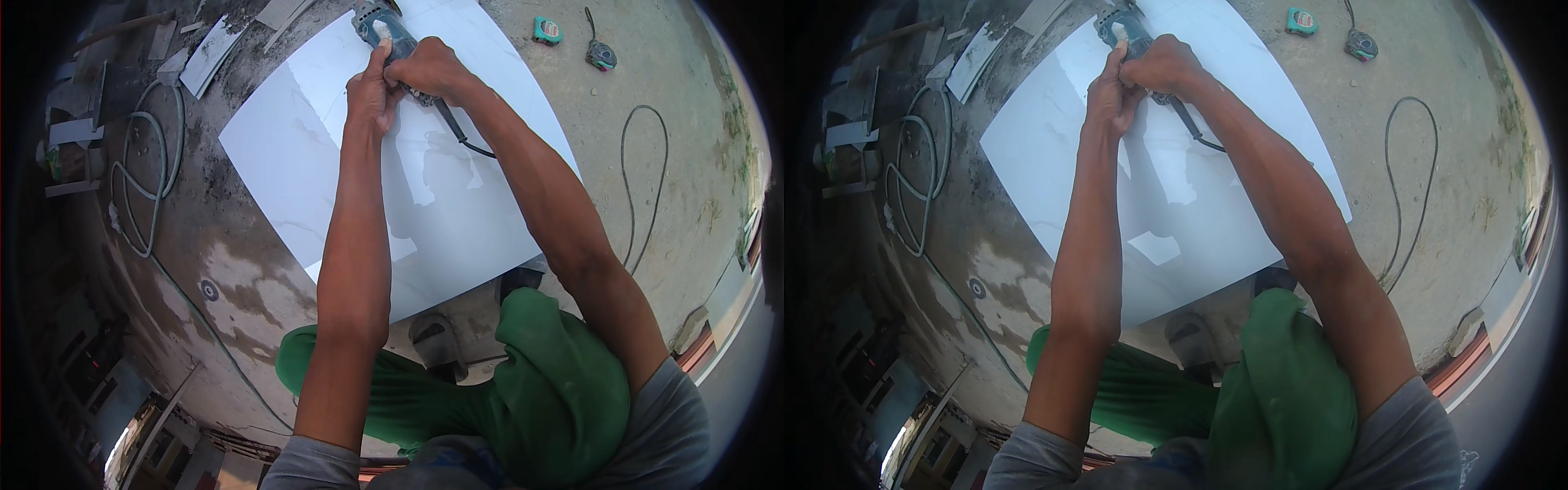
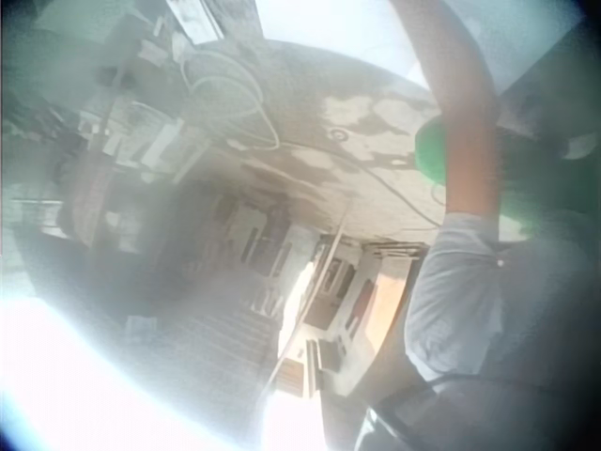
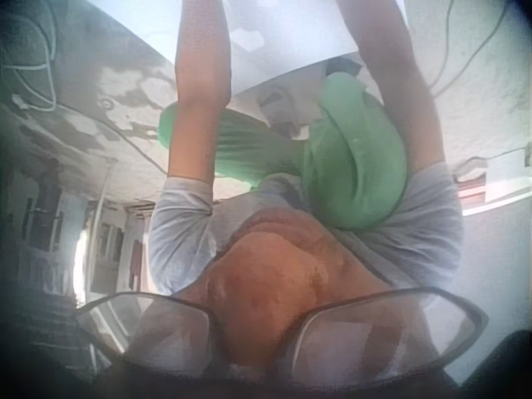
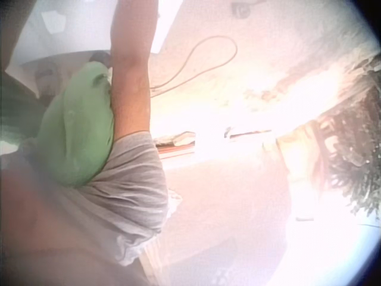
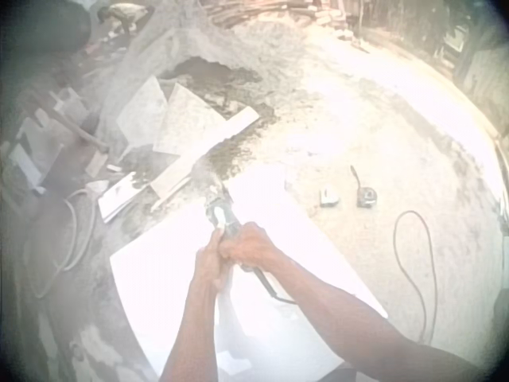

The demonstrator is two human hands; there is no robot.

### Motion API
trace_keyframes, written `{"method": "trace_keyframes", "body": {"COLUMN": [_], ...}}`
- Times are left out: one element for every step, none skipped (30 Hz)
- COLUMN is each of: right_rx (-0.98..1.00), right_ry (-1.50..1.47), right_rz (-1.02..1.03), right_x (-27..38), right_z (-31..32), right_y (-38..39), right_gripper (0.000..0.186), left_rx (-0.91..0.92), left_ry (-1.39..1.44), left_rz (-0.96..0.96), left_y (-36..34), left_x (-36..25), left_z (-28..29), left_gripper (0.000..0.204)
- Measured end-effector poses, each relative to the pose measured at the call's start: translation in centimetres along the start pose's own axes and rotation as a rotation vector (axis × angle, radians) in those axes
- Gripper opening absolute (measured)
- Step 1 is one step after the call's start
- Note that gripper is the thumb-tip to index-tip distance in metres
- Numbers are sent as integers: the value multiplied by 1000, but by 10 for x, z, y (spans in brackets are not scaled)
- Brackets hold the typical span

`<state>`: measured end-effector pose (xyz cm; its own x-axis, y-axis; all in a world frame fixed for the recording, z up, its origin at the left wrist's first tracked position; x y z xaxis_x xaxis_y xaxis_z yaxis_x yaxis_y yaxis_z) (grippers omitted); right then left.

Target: The person marks a floor tile with a pencil using a square, carries the tile to an outdoor workspace, and uses an angle grinder to cut the tile along the marked line.

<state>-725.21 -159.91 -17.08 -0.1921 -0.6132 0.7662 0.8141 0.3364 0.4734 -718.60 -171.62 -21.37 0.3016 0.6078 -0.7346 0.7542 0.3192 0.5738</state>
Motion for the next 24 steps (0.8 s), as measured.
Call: {"method": "trace_keyframes", "body": {"right_rx": [11, 21, 19, 16, 13, 14, 13, 13, 13, 17, 22, 22, 28, 35, 36, 32, 28, 29, 36, 44, 45, 40, 36, 36], "right_ry": [1, 3, 5, 6, 7, 6, 2, -2, -3, -1, 1, 2, -3, -7, -6, -3, 1, 1, 0, -1, -1, -3, -6, -6], "right_rz": [-12, -24, -25, -25, -24, -24, -19, -13, -13, -17, -20, -20, -18, -16, -17, -19, -21, -21, -22, -22, -22, -27, -31, -32], "right_x": [0, 1, -1, -3, -5, -5, -4, -3, -3, -3, -3, -4, -5, -5, -5, -6, -7, -6, -6, -5, -5, -5, -6, -6], "right_z": [0, -1, -1, -1, 0, 0, 0, 0, -1, -1, -1, -1, -1, -2, -1, 0, 0, 1, 1, 0, 0, 0, 0, 1], "right_y": [1, 2, 1, 1, 0, 1, 2, 2, 2, 3, 3, 3, 3, 3, 3, 4, 5, 5, 6, 7, 7, 8, 9, 9], "right_gripper": [51, 54, 54, 54, 54, 54, 54, 54, 54, 55, 55, 55, 55, 55, 55, 55, 55, 55, 54, 54, 54, 53, 52, 52], "left_rx": [-3, -6, -4, -3, -1, -3, -11, -19, -20, -18, -16, -16, -12, -7, -8, -6, -4, -6, -6, -7, -8, -3, 1, 1], "left_ry": [-3, -6, -5, -5, -5, -6, -7, -8, -8, -9, -10, -9, -10, -11, -10, -13, -15, -15, -16, -17, -16, -19, -21, -21], "left_rz": [-1, -1, 0, 0, 1, 1, 4, 7, 7, 6, 4, 5, 4, 3, 4, 2, 1, 1, 0, 0, 0, 0, 0, 0], "left_y": [0, 0, 1, 3, 4, 4, 4, 4, 2, 1, 1, 1, 1, 1, 3, 4, 5, 6, 6, 6, 6, 6, 6, 6], "left_x": [-1, -1, 0, 0, 1, 1, 1, 1, 1, 2, 2, 3, 3, 3, 4, 4, 4, 4, 4, 4, 4, 5, 5, 6], "left_z": [1, 2, 0, -1, -3, -2, -1, 0, 1, 2, 3, 3, 3, 2, 1, 0, -1, -1, 0, 0, 1, 1, 1, 1], "left_gripper": [50, 49, 49, 49, 49, 49, 48, 48, 48, 49, 49, 49, 50, 51, 51, 53, 55, 55, 56, 57, 57, 57, 58, 58]}}
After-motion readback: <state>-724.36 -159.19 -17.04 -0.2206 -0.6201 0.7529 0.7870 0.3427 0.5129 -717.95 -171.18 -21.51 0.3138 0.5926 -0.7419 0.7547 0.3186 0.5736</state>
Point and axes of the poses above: each hand's wrist, its own y-axis away from the middle knuckle, its own z-axis out of the back of the hand, x = y × z, the point moved 9 cm from there along -y, towards the middle knuckle, and after that the axes turned 3 degrees about -x, right-handed, at the moved point
